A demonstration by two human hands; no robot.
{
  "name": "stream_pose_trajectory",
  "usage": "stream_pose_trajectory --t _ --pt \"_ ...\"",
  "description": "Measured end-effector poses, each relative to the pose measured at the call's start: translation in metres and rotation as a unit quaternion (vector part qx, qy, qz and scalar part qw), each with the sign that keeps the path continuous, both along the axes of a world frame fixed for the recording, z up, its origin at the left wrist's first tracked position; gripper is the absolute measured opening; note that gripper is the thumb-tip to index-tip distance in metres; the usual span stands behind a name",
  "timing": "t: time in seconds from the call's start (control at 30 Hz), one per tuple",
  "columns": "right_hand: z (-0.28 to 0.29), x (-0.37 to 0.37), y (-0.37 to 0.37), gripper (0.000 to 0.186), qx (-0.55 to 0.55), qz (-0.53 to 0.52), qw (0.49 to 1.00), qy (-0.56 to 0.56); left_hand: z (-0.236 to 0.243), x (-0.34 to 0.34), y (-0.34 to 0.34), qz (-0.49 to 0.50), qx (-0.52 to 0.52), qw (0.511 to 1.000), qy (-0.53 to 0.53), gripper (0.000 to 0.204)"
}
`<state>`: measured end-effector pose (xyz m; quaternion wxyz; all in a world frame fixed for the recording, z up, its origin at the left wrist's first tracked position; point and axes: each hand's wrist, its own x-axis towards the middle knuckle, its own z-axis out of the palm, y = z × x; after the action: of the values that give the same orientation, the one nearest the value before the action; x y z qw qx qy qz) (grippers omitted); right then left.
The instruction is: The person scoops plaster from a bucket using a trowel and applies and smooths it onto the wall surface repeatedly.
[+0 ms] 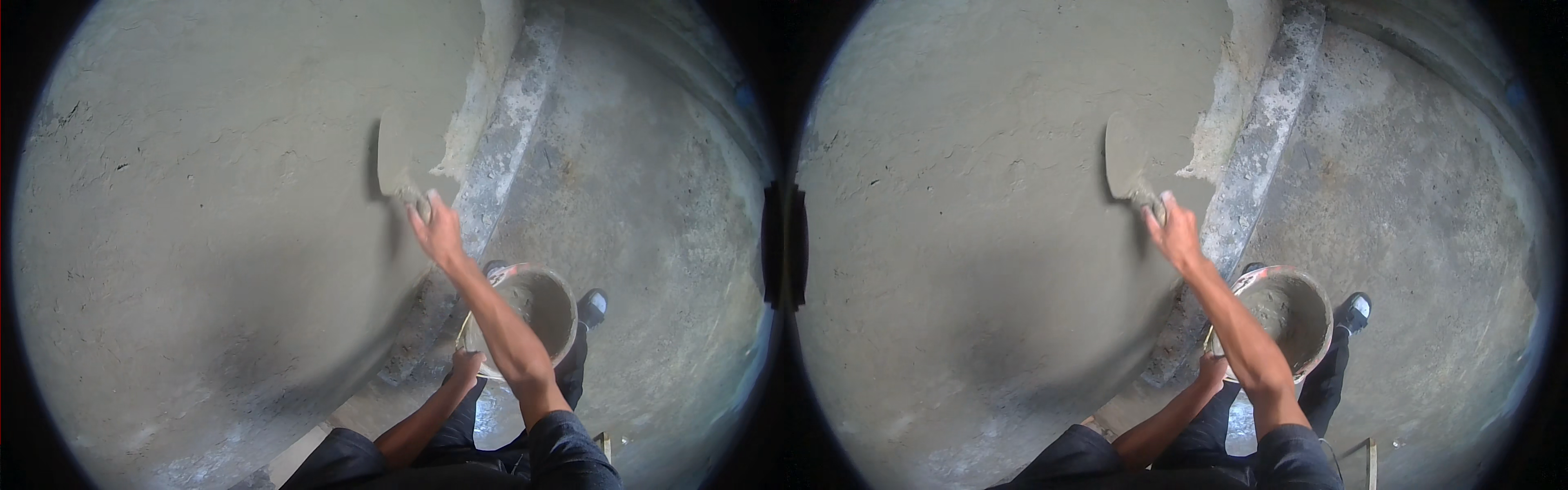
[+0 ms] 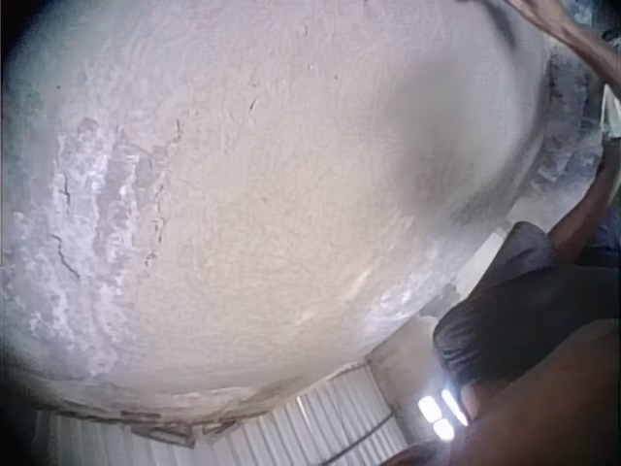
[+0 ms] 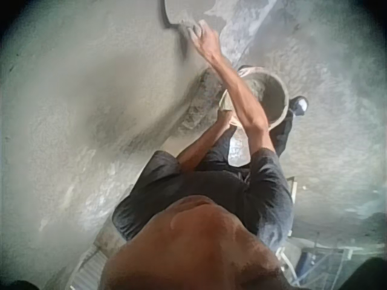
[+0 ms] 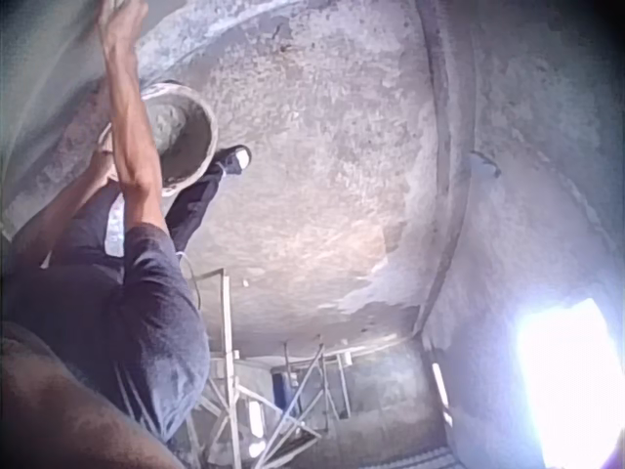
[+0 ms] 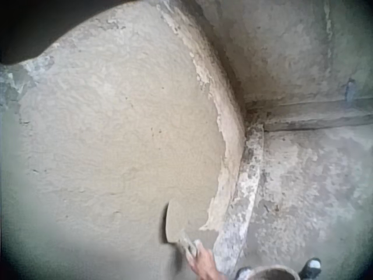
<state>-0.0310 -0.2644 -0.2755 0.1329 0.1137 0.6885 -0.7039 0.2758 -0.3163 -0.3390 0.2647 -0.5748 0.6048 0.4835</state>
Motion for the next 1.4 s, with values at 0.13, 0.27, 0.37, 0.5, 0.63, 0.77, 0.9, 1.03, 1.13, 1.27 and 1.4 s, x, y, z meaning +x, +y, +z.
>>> stream_pose_trajectory --t 0.13,0.27,0.37,0.5,0.63,0.77,0.9,1.03,1.13,1.27,1.4 --pt "-0.071 0.02 -0.029 0.016 0.09 0.031 0.983 0.158 0.009 -0.011 0.011 -0.01 -0.015 1.0 -0.022 0.023" --pt "-0.088 0.072 -0.04 0.016 0.099 0.083 0.931 0.343 0.004 -0.006 0.003 -0.049 -0.014 0.999 -0.012 0.023" --pt "-0.083 0.068 -0.034 0.017 0.029 0.085 0.976 0.199 -0.003 0.0 -0.005 -0.033 -0.011 0.999 0.015 0.024" --pt "-0.076 0.013 -0.022 0.016 0.041 -0.045 0.989 0.132 0.006 -0.006 0.005 -0.047 -0.015 0.998 -0.038 0.028" --pt "-0.085 0.012 -0.022 0.021 0.172 0.145 0.944 0.241 0.004 -0.003 0.007 -0.04 -0.026 0.998 -0.03 0.026" --pt "-0.104 0.039 -0.013 0.021 0.197 0.128 0.904 0.356 -0.004 0.001 -0.002 -0.075 -0.017 0.997 -0.031 0.027" --pt "-0.109 0.017 0.0 0.021 0.203 0.089 0.934 0.279 -0.005 0.007 -0.002 -0.074 -0.017 0.997 -0.02 0.028" --pt "-0.112 -0.032 0.014 0.021 0.212 0.038 0.925 0.312 -0.004 0.003 0.007 -0.034 -0.026 0.999 -0.001 0.029" --pt "-0.138 -0.015 0.016 0.02 0.233 0.113 0.905 0.338 0.001 -0.003 0.011 -0.029 -0.034 0.999 -0.028 0.028" --pt "-0.156 0.028 0.032 0.019 0.254 0.182 0.879 0.36 -0.005 0.002 -0.004 -0.065 -0.005 0.997 -0.033 0.026" --pt "-0.133 0.017 0.024 0.02 0.202 0.102 0.949 0.22 -0.011 0.007 -0.007 -0.078 -0.024 0.997 -0.006 0.024"
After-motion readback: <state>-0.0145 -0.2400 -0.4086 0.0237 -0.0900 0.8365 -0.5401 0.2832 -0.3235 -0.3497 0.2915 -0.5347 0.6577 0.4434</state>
